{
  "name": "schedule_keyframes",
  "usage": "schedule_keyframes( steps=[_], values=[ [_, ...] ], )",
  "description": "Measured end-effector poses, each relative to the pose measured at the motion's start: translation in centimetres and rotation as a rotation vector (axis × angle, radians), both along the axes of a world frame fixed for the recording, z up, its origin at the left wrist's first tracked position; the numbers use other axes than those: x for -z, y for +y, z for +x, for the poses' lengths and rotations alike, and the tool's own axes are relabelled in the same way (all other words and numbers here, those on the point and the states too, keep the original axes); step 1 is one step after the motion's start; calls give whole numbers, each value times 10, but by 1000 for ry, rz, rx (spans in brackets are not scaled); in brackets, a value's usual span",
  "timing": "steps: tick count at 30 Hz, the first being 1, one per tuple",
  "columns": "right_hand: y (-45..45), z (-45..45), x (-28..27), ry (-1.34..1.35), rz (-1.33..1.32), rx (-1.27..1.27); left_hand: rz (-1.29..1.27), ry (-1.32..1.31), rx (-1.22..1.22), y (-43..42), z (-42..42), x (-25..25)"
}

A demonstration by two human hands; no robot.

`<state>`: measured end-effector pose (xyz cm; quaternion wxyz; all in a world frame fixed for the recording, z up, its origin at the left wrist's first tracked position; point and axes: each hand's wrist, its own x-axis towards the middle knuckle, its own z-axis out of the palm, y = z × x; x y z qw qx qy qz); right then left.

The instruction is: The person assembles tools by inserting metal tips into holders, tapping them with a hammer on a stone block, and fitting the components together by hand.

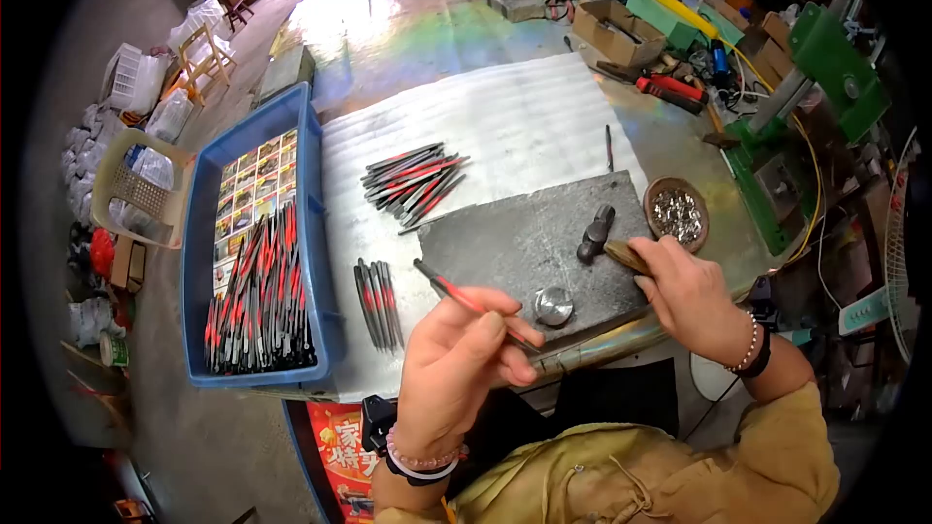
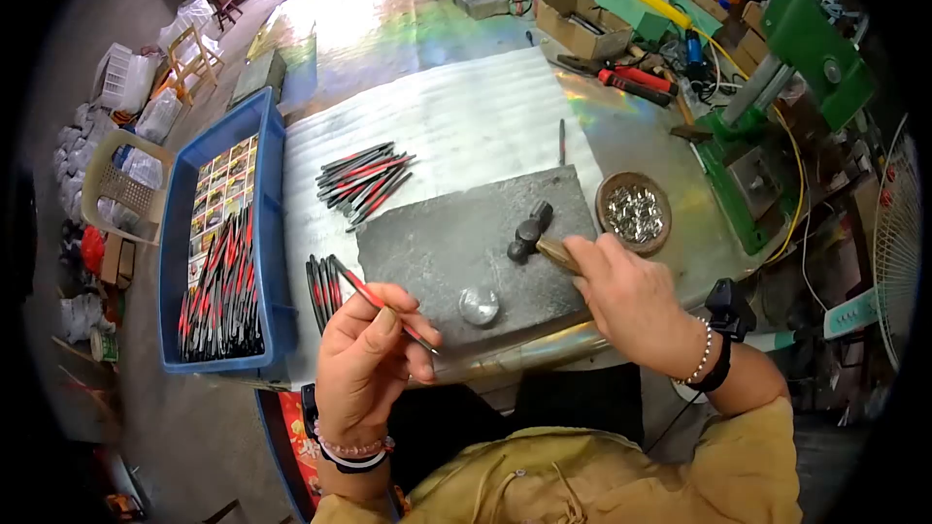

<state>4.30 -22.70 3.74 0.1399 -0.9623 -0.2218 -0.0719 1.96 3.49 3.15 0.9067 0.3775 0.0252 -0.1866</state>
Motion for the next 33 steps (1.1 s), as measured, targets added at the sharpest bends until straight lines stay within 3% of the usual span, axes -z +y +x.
schedule_keyframes(
  steps=[3,9,15,23,28,33],
  values=[
    [0,5,-4,5,-72,-40,71,17,-44,-5,1,2],
    [-35,86,6,-16,195,58,171,24,14,-11,-1,6],
    [-66,198,45,70,18,237,124,59,92,-10,-3,3],
    [-57,218,58,495,180,359,60,144,124,-2,-1,17],
    [-45,223,74,188,111,310,115,131,108,-8,2,22],
    [-49,232,77,396,255,347,324,32,54,-12,-9,11]
  ],
)
